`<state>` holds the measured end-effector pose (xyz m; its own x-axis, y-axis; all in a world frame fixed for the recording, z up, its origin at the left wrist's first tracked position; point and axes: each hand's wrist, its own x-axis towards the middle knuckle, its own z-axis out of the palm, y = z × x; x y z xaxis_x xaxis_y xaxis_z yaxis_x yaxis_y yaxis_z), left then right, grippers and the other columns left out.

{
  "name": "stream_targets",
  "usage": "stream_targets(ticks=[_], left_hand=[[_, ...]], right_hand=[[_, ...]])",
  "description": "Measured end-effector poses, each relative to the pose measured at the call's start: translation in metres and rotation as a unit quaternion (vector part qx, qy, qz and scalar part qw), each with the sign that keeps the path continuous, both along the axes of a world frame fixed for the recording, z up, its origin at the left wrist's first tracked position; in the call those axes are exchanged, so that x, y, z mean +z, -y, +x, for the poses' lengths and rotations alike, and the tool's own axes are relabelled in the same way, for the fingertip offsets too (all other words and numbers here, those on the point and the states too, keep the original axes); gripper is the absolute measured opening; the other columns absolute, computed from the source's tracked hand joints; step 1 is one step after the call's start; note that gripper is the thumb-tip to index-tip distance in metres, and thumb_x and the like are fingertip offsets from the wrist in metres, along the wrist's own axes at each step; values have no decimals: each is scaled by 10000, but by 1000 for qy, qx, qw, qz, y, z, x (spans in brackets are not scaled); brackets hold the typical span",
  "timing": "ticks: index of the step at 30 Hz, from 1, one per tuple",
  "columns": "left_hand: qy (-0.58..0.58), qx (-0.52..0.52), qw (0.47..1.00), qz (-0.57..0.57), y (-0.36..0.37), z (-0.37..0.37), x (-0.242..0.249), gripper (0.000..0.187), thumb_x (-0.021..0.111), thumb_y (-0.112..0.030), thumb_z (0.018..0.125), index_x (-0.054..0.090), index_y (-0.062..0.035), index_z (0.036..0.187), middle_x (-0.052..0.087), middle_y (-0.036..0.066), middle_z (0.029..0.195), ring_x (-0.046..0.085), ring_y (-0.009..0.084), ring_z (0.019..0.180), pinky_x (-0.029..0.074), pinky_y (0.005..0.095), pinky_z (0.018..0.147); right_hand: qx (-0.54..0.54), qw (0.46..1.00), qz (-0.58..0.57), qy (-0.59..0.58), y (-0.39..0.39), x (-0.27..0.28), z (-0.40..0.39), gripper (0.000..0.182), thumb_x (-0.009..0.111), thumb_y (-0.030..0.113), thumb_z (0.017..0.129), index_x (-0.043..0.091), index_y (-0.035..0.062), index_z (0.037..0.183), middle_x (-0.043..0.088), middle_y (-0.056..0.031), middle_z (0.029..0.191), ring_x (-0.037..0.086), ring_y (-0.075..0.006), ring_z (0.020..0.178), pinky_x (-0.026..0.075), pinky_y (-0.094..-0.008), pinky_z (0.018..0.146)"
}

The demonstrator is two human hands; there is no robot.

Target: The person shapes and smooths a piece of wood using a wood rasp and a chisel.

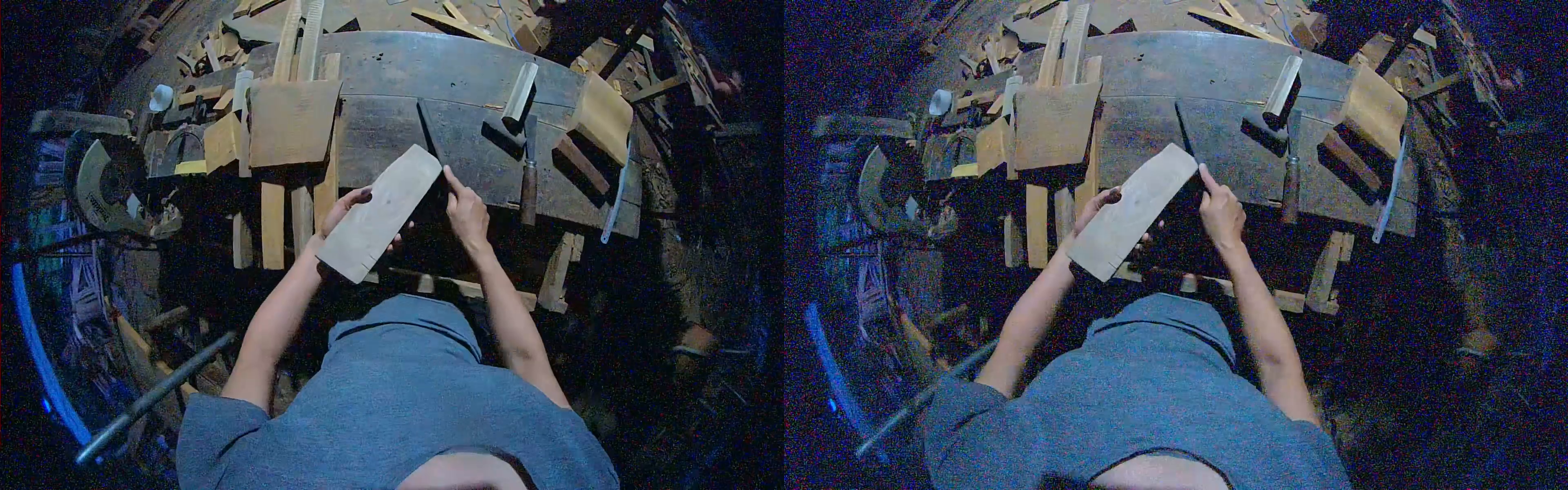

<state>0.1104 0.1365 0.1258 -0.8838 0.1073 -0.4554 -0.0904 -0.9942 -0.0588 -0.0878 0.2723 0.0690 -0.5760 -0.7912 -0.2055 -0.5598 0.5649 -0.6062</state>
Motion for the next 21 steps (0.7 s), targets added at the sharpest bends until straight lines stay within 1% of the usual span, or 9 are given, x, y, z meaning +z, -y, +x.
stream_targets(ticks=[3,8,9,10,13,16,17,18,21], left_hand=[[9,-18,1000,-13,11,2,-2,592,415,-424,924,417,-4,1341,571,274,1155,640,419,899,557,504,727],[98,-103,984,-106,10,3,-5,569,541,-429,861,491,-21,1254,631,224,1040,670,379,822,578,463,695],[131,-132,963,-195,11,-4,10,604,573,-425,837,467,-35,1286,639,203,1010,678,345,817,581,433,673],[170,-233,896,-337,13,-10,28,709,583,-422,833,352,-75,1406,564,190,1197,626,311,1001,537,423,804],[57,-145,811,-565,9,-13,-8,795,636,-488,786,333,-93,1405,589,182,1115,630,322,893,517,452,774],[136,-214,865,-433,10,-17,35,800,641,-493,779,338,-94,1402,588,182,1102,620,317,905,511,441,776],[149,-226,858,-436,11,-18,38,788,634,-513,770,373,-89,1380,596,180,1078,622,313,891,512,435,764],[146,-230,858,-435,11,-20,40,788,634,-513,770,373,-89,1380,596,180,1078,622,313,891,512,435,764],[187,-251,850,-424,8,-24,46,765,601,-541,775,425,-48,1333,608,175,1064,630,315,875,519,438,747]], right_hand=[[10,995,-93,17,-3,-6,15,527,536,108,849,500,324,1328,597,-208,837,612,-387,817,486,-487,742],[3,998,30,53,6,5,-5,495,476,91,874,497,257,1340,617,-233,1069,610,-389,952,469,-413,852],[-8,998,40,55,12,7,-13,490,468,101,879,494,255,1343,616,-232,1072,616,-380,945,472,-416,842],[-7,998,36,54,14,10,-16,490,468,101,879,494,255,1343,616,-232,1072,616,-380,945,472,-416,842],[-5,990,-99,99,10,17,-18,479,456,99,885,499,234,1343,613,-233,1076,638,-350,896,483,-407,788],[-14,994,-44,102,-14,42,-2,497,469,68,874,499,227,1344,611,-227,1101,637,-345,917,487,-383,788],[-3,987,-137,84,-19,43,8,522,481,40,859,499,231,1344,612,-234,1087,637,-346,929,490,-372,785],[23,995,-19,96,-23,55,13,526,485,33,856,502,235,1341,611,-229,1103,630,-352,966,491,-373,799],[19,987,-91,129,-14,42,16,512,479,52,863,500,241,1339,604,-237,1102,617,-378,974,489,-389,793]])
